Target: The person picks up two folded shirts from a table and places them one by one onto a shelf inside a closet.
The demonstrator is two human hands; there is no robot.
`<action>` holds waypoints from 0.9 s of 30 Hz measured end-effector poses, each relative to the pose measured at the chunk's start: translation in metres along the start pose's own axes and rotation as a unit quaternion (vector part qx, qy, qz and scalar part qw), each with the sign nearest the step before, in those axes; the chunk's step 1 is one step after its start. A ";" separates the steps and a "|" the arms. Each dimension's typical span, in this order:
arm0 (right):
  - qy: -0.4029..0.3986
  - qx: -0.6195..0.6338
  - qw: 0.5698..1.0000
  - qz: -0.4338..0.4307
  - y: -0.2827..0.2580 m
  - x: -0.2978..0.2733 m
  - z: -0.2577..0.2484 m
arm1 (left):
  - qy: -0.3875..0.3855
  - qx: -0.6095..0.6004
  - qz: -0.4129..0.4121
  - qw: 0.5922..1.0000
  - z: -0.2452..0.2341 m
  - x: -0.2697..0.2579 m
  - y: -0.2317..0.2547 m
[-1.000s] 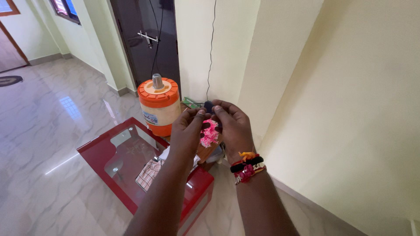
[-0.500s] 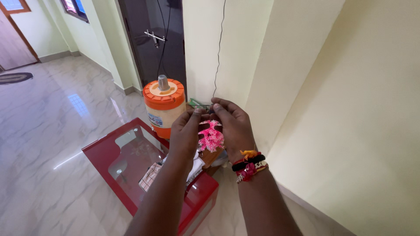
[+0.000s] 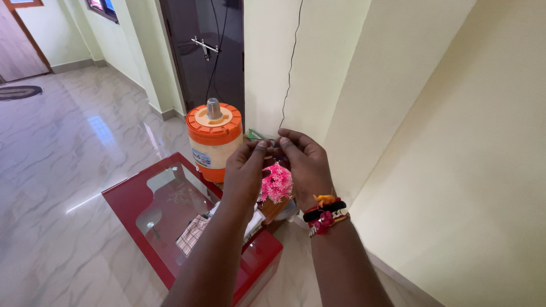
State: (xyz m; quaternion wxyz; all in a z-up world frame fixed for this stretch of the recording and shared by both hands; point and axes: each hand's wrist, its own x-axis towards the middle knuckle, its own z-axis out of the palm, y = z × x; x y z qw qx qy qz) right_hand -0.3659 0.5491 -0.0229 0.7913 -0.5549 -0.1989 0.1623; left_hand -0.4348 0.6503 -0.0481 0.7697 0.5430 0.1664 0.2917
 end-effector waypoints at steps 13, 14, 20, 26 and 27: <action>0.007 -0.003 1.000 -0.029 0.022 0.016 0.068 | -0.033 0.005 0.104 0.994 -0.068 0.043 0.026; 0.001 0.009 0.999 -0.034 0.024 0.016 0.075 | -0.030 0.010 0.103 0.994 -0.075 0.045 0.029; 0.028 -0.039 0.998 -0.043 0.046 0.025 0.116 | -0.016 0.027 0.057 0.998 -0.114 0.057 0.051; 0.035 -0.001 0.999 -0.035 0.071 0.036 0.145 | -0.023 0.000 0.039 0.999 -0.146 0.074 0.056; 0.034 -0.004 0.999 -0.038 0.074 0.037 0.150 | -0.027 -0.004 0.040 0.999 -0.152 0.076 0.055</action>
